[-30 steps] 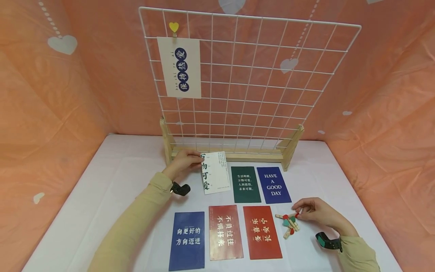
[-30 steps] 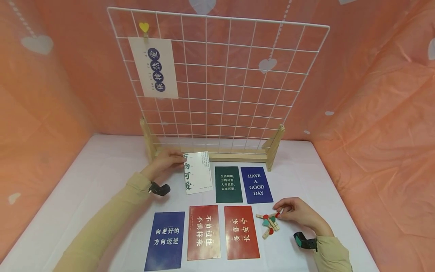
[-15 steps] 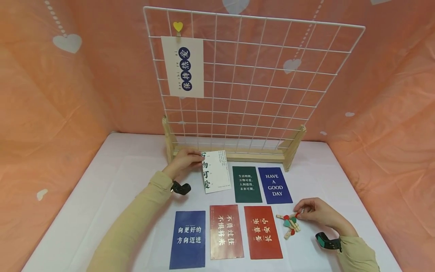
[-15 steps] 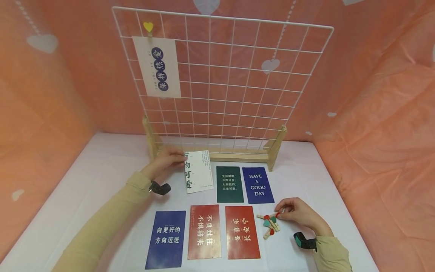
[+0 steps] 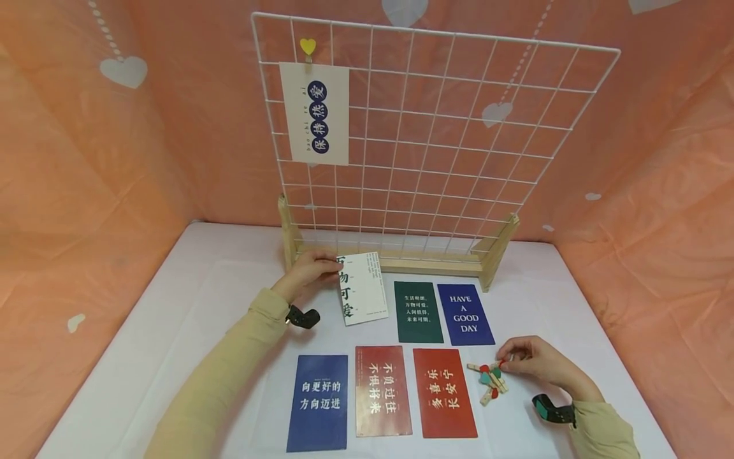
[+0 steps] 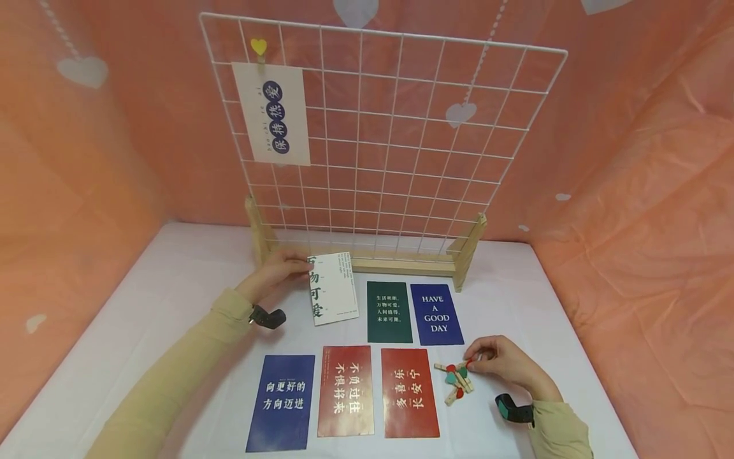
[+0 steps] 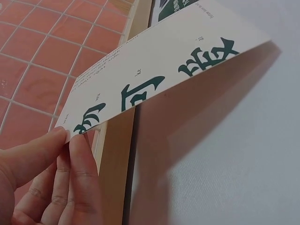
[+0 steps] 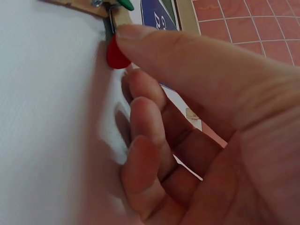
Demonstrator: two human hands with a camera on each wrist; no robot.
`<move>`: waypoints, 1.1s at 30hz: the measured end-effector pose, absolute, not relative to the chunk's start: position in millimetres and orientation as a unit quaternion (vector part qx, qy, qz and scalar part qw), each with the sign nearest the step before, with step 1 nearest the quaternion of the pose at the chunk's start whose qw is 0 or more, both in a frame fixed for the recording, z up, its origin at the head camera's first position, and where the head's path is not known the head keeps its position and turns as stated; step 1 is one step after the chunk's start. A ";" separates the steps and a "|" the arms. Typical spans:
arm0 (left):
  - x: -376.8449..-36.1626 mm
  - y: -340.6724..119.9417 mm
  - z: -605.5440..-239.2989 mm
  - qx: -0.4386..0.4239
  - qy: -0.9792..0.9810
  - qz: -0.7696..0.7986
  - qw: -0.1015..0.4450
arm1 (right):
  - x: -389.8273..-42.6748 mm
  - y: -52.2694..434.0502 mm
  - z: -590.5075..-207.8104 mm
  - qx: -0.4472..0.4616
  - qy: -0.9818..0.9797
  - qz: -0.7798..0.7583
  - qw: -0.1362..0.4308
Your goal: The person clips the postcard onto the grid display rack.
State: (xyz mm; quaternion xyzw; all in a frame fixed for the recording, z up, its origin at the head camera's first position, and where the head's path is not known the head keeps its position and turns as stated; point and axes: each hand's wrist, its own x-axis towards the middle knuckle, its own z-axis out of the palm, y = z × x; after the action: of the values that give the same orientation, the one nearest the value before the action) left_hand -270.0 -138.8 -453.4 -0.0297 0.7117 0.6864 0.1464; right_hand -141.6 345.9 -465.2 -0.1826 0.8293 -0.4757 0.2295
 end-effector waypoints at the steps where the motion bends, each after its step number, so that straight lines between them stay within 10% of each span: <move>1: -269.5 -139.4 -453.1 -0.030 0.712 0.686 0.147 | -141.3 345.7 -465.5 -0.182 0.830 -0.475 0.229; 33: -255.5 -153.1 -436.5 0.002 0.678 0.726 0.112 | -140.0 355.4 -461.8 -0.141 0.832 -0.493 0.211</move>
State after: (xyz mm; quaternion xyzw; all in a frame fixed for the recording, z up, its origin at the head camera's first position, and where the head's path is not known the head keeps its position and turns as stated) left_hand -255.5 -153.1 -436.5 0.0017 0.6785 0.7260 0.1125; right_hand -140.0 355.4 -461.8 -0.1408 0.8325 -0.4927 0.2107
